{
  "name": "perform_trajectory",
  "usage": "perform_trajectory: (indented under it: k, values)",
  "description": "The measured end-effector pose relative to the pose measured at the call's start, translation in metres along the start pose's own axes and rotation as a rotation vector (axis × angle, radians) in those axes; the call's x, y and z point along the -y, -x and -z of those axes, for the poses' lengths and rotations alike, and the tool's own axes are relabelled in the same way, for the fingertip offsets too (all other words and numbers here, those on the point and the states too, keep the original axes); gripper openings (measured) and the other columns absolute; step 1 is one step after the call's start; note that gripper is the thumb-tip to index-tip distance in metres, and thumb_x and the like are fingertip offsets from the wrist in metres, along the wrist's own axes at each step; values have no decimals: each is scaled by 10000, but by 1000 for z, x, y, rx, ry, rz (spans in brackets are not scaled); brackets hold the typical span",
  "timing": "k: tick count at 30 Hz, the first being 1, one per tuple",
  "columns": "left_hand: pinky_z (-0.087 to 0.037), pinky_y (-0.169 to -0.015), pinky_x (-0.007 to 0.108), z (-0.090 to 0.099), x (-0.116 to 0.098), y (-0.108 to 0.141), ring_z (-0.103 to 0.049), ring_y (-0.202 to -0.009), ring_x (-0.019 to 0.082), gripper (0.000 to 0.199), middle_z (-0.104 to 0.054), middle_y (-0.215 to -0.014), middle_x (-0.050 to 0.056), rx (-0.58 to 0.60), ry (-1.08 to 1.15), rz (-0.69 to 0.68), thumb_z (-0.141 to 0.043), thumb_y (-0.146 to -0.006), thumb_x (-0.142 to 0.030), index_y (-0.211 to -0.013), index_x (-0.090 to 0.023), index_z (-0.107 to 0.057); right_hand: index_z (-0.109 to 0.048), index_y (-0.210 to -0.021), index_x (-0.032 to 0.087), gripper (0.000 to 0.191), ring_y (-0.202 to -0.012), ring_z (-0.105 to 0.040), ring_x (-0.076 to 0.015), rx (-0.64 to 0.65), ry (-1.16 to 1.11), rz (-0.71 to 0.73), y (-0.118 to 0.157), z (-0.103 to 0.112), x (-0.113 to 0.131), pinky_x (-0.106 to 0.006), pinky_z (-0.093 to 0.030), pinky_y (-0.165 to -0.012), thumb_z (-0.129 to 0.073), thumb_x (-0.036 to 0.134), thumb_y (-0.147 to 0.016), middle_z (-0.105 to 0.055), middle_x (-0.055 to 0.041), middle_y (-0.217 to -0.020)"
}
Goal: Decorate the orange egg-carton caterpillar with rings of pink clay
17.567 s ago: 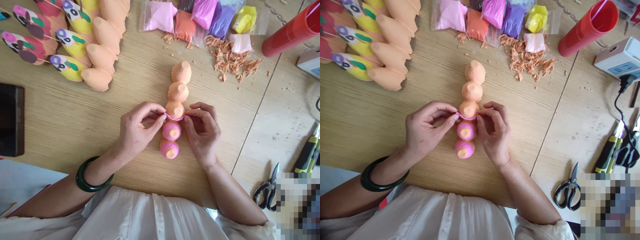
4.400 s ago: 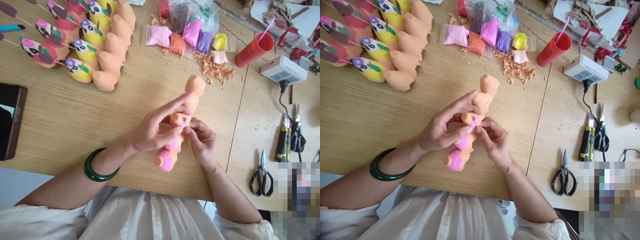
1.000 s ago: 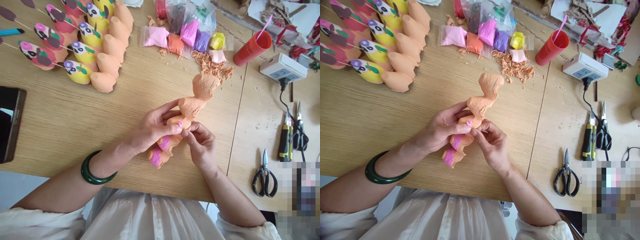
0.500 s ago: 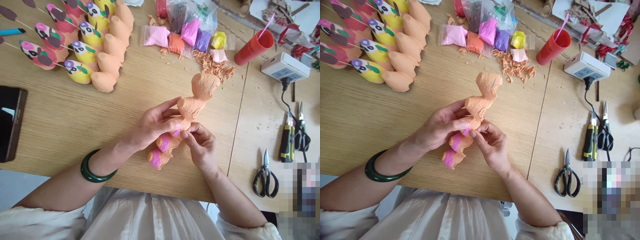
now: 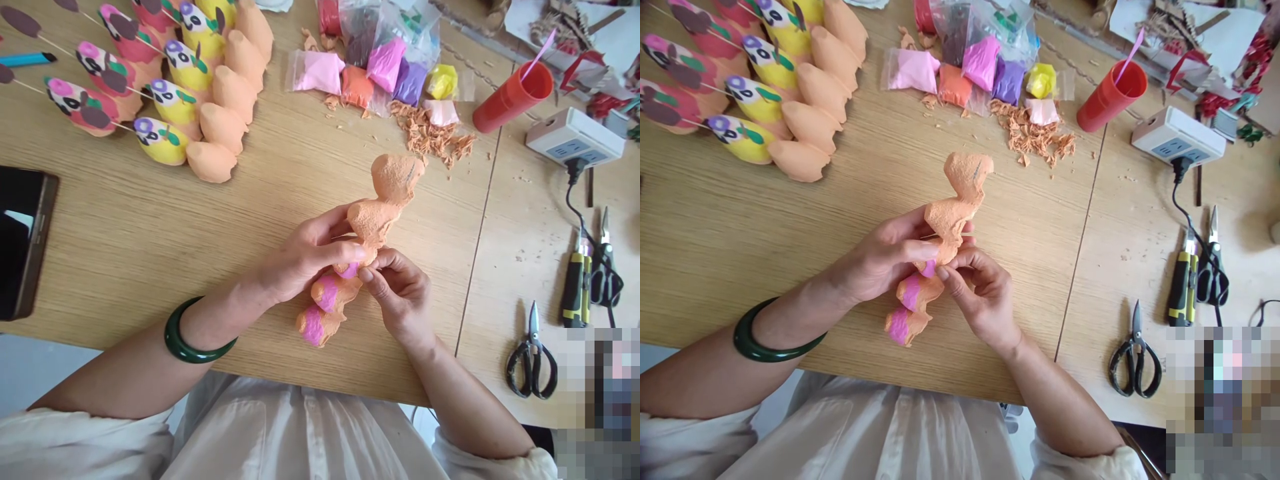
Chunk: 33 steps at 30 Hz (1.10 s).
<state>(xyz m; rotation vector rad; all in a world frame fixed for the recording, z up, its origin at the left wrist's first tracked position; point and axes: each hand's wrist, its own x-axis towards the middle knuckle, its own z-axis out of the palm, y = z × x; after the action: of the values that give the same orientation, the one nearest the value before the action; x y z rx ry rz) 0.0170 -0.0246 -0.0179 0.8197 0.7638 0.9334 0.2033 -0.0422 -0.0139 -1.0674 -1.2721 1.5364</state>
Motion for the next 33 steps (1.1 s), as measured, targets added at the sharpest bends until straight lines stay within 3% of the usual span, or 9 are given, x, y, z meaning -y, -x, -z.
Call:
perform_trajectory:
  k: [4,8,15,20,23,28,33]
  values:
    - [-553,-702,270,0,-3,3,-649,-818,153,293,-707,-997,39,-30,130,128,-807,-886,-315,-1156,-213,-761,-754,-831,230,235,-714,-676,-134,16,-10,-31,2,-1,2,-275,-612,-713,-906,386,-921,-755,6,-798]
    - [-531,-667,253,-1,-8,1,-624,-760,138,375,-691,-935,17,-55,209,136,-821,-839,-248,-1207,-221,-757,-760,-832,236,253,-728,-669,-141,21,-38,-38,2,0,0,-283,-606,-711,-913,420,-914,-750,2,-806]
    - [-536,-730,288,-1,-11,-1,-620,-790,161,231,-650,-849,17,-16,269,147,-828,-888,-393,-974,-195,-743,-775,-895,263,289,-797,-684,-167,10,-122,-103,-1,5,-8,-316,-594,-748,-910,518,-898,-756,-6,-848]
    - [-508,-695,233,-2,-15,-1,-579,-756,122,164,-669,-879,9,-23,312,153,-800,-824,-160,-980,-176,-752,-776,-881,253,259,-776,-681,-152,30,-147,-81,-2,4,-5,-291,-592,-722,-915,470,-907,-762,-4,-840]
    - [-509,-686,221,-1,-15,-2,-576,-741,112,137,-661,-851,3,0,358,158,-776,-816,-116,-940,-166,-745,-793,-883,253,185,-735,-664,-122,49,-181,-58,-2,4,-5,-248,-573,-684,-903,393,-934,-761,6,-831]
    - [-477,-624,210,-2,-15,-3,-532,-648,94,82,-620,-744,-18,32,385,129,-763,-829,-117,-838,-172,-703,-835,-949,285,95,-794,-718,-133,97,-235,-68,-2,5,-7,-261,-602,-740,-887,363,-955,-786,9,-873]
    - [-519,-695,274,-2,-11,1,-598,-751,140,193,-642,-844,-1,4,294,142,-805,-842,-265,-1004,-195,-727,-840,-941,287,98,-868,-738,-153,97,-192,-61,-1,6,-6,-289,-611,-809,-866,376,-975,-798,6,-887]
